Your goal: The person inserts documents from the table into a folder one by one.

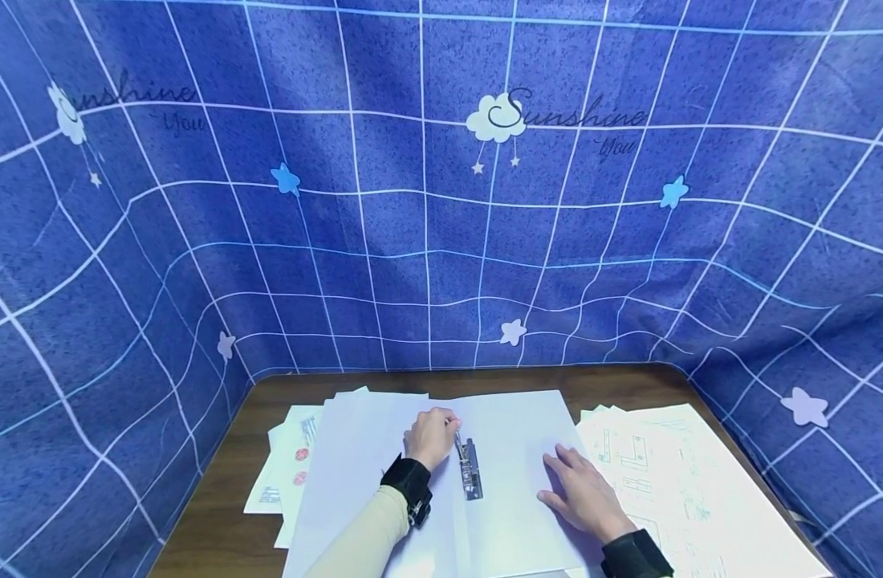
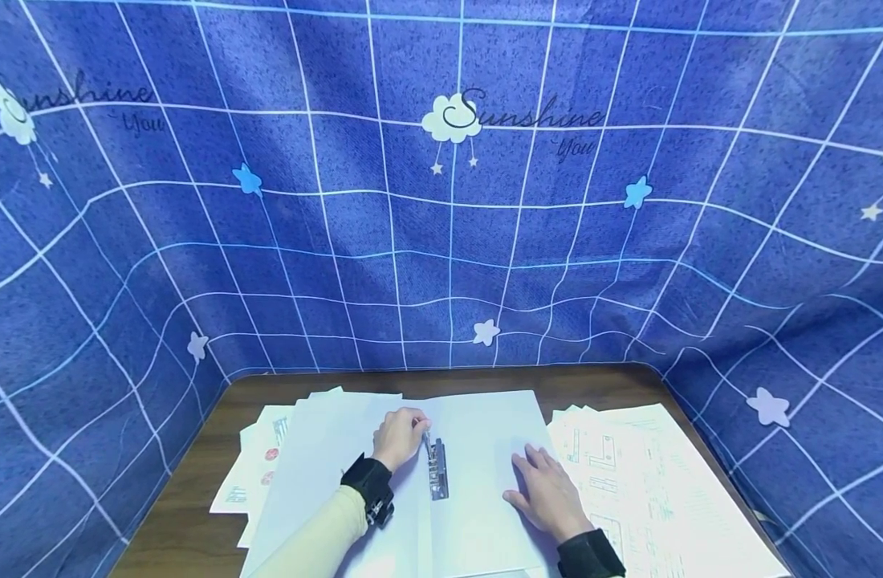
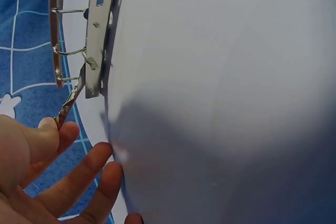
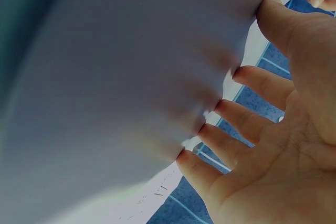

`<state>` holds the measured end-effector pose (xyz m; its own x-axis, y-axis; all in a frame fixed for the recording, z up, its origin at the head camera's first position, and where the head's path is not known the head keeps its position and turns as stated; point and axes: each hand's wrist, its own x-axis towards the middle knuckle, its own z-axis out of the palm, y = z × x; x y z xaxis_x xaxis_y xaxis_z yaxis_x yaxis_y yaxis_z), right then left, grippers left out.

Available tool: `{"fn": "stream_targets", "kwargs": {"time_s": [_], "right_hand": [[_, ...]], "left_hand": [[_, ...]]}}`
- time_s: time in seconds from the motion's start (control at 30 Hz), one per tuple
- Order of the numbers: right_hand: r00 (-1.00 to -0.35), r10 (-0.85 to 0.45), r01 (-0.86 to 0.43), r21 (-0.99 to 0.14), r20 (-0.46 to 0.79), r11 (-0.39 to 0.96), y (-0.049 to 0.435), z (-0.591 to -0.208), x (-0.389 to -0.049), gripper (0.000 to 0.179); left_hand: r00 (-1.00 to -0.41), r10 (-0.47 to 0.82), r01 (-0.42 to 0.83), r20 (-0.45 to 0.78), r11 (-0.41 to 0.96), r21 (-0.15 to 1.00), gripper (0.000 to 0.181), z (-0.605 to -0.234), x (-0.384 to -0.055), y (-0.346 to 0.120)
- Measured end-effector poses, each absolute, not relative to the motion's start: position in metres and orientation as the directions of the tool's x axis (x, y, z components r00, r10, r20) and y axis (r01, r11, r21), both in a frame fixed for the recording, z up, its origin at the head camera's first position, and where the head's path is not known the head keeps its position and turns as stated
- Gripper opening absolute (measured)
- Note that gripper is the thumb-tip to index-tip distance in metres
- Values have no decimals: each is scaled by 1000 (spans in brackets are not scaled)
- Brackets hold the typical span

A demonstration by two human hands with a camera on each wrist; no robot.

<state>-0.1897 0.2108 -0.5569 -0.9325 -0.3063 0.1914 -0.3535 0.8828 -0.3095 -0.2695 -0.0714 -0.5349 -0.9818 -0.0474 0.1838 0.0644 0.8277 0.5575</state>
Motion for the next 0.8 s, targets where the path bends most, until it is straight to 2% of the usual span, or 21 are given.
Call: {"fn": "stream_targets", "kwargs": {"time_s": [0.47, 0.8], "right_hand": [[-938, -299, -342, -311, 177, 887, 211, -558, -190, 61], [-942, -296, -333, -315, 159, 889, 211, -555, -190, 60]], "left_hand": [[-981, -88, 13, 173, 860, 511, 11, -540, -273, -62], [-970, -95, 28, 225, 871, 490, 10, -541, -271, -56]]}}
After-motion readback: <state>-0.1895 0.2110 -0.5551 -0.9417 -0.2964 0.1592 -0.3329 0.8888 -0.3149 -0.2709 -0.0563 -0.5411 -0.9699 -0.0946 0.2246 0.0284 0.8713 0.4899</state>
